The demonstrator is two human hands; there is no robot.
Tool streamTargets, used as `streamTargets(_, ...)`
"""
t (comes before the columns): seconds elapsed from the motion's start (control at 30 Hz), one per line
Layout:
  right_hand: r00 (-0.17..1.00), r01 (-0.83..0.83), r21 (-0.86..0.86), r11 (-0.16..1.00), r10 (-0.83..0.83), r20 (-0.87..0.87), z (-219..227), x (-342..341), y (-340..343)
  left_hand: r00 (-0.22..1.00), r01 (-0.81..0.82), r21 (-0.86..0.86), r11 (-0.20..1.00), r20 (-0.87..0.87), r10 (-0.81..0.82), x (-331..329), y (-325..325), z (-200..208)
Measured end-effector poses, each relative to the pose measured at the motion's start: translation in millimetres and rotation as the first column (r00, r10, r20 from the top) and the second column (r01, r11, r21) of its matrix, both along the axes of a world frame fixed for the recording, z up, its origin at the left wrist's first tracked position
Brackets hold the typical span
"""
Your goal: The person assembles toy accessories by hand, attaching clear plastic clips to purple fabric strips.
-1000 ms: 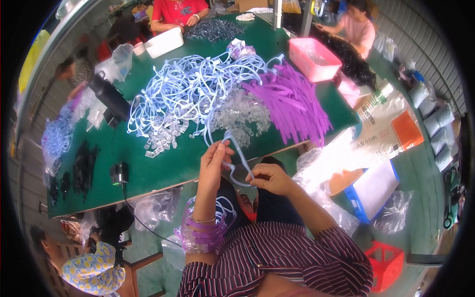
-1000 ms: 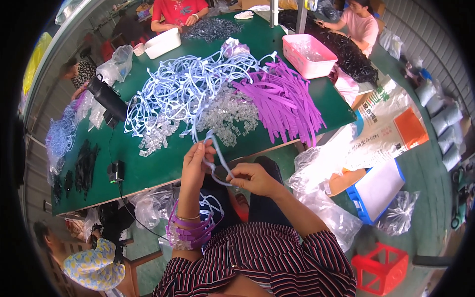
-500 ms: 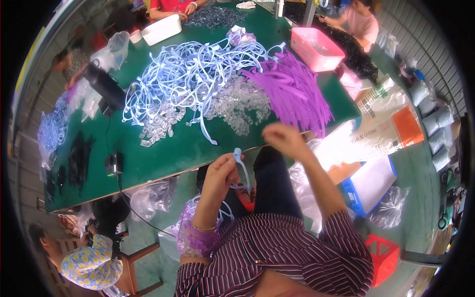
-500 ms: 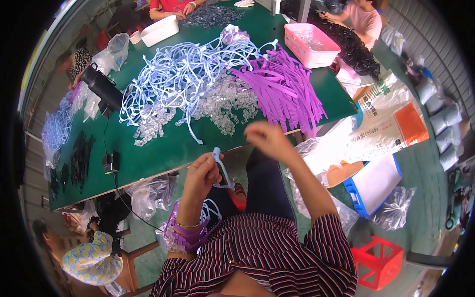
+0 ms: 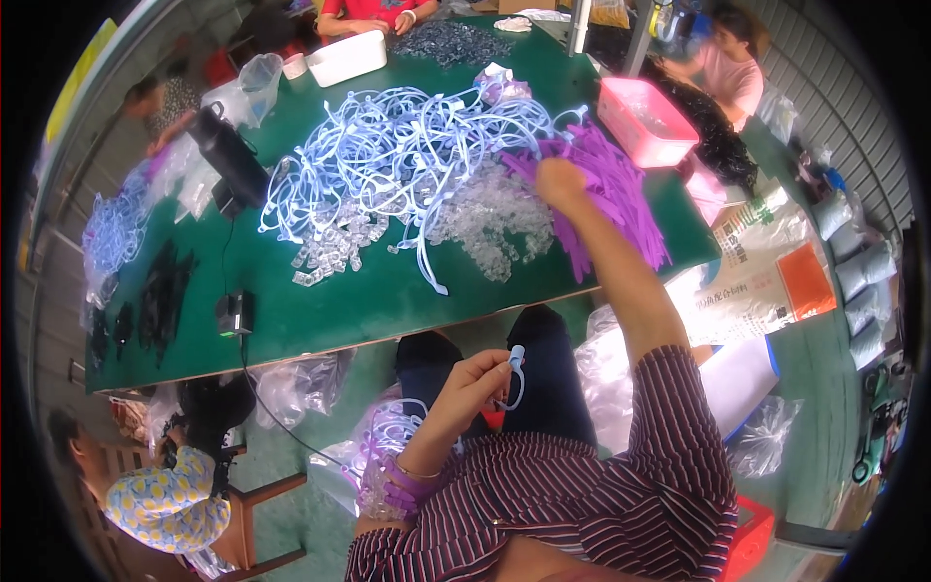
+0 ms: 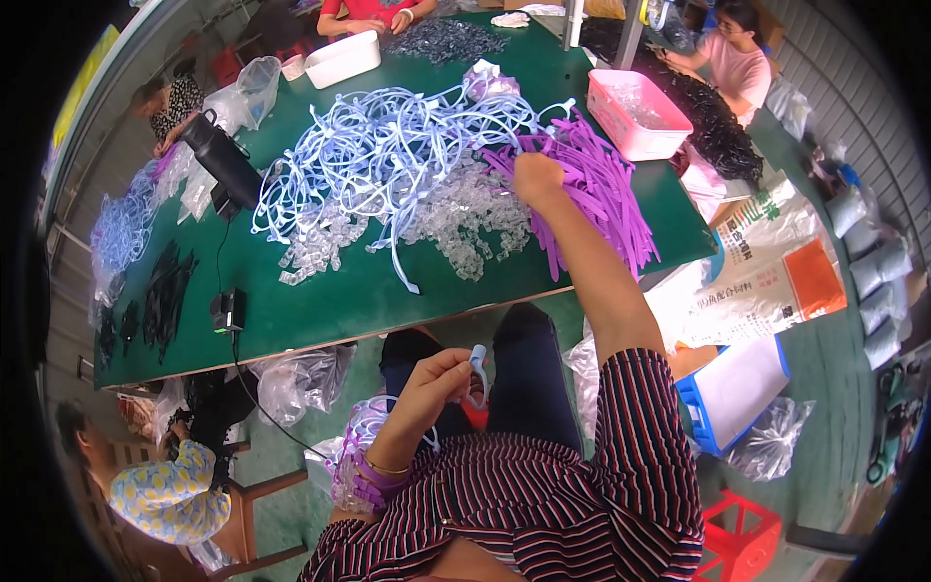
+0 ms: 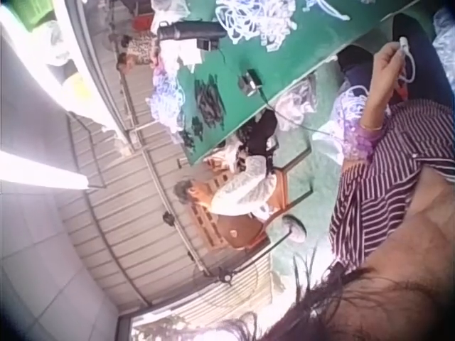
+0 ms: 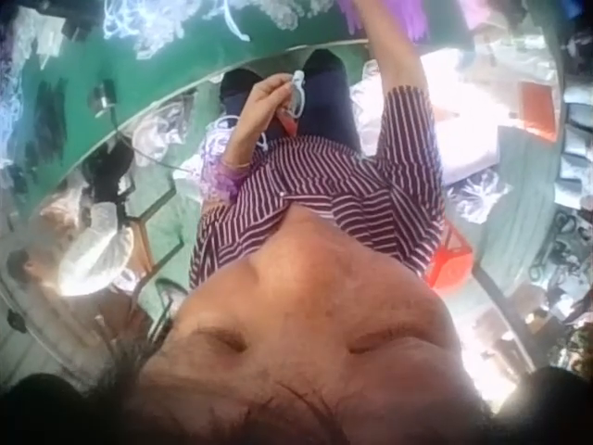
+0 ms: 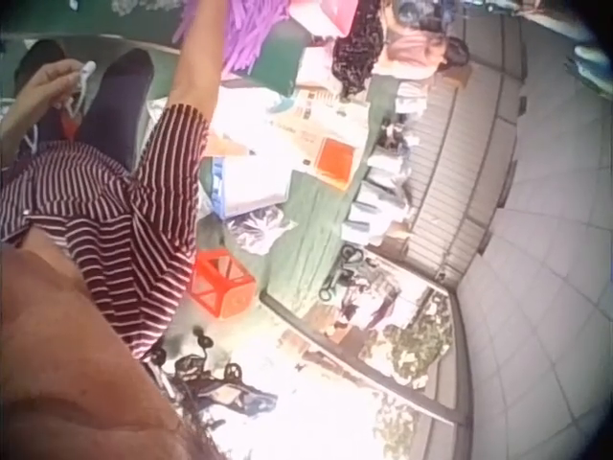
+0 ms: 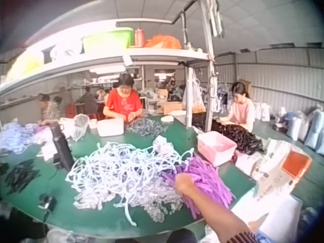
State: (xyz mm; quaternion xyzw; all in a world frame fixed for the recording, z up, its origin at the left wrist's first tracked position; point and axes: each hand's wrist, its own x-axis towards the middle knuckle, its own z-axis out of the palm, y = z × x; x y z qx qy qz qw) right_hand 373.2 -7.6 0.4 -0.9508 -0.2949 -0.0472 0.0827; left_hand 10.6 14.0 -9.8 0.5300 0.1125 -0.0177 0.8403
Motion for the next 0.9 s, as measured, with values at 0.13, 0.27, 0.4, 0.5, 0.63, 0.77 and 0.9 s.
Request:
streamTargets(0.13, 1.0, -0.002, 0.374, 0.927, 0.004, -0.005, 19.0, -13.5, -19.1, 0.999, -0.047, -0.014, 0.999, -0.011, 0.046, -3.2, 1.7, -2.2)
streamTargets(0.27, 0.987, -0.01, 0.853, 0.522, 0.142, -0.076, 29.6, -11.4, -61.0, 0.998, -0.068, -0.003, 0.998, 0.0, 0.068, -2.3, 0.3, -3.8)
streamTargets(0.4, 0.92, 0.238, 0.968, 0.075, 0.302, -0.25, 60.3, -52.1, -88.7, 0.997, -0.07, -0.023, 0.997, -0.026, 0.07, -2.7, -2.1, -8.5)
streamTargets(0.5, 0.803, 0.33, 0.908, -0.256, 0.582, -0.128, 58.1, -60.7, -122.0, 0.998, -0.055, -0.009, 0.998, -0.029, 0.055, 1.7, -6.4, -8.0)
streamTargets(0.63, 0.754, 0.306, 0.87, -0.387, 0.656, 0.027, 60.3, -99.2, -155.1, 0.996, -0.074, -0.011, 0.997, -0.042, 0.073, 7.4, -8.6, -11.7)
streamTargets(0.77, 0.746, 0.329, 0.934, -0.137, 0.644, -0.169, 65.9, -160.3, -165.0, 0.983, -0.183, -0.005, 0.983, -0.005, 0.183, 11.7, -6.7, -9.6)
streamTargets(0.9, 0.512, 0.43, 0.826, 0.365, 0.655, -0.556, 21.7, -216.9, -151.1, 0.965, -0.262, 0.016, 0.965, 0.039, 0.261, 17.4, -12.4, -9.2)
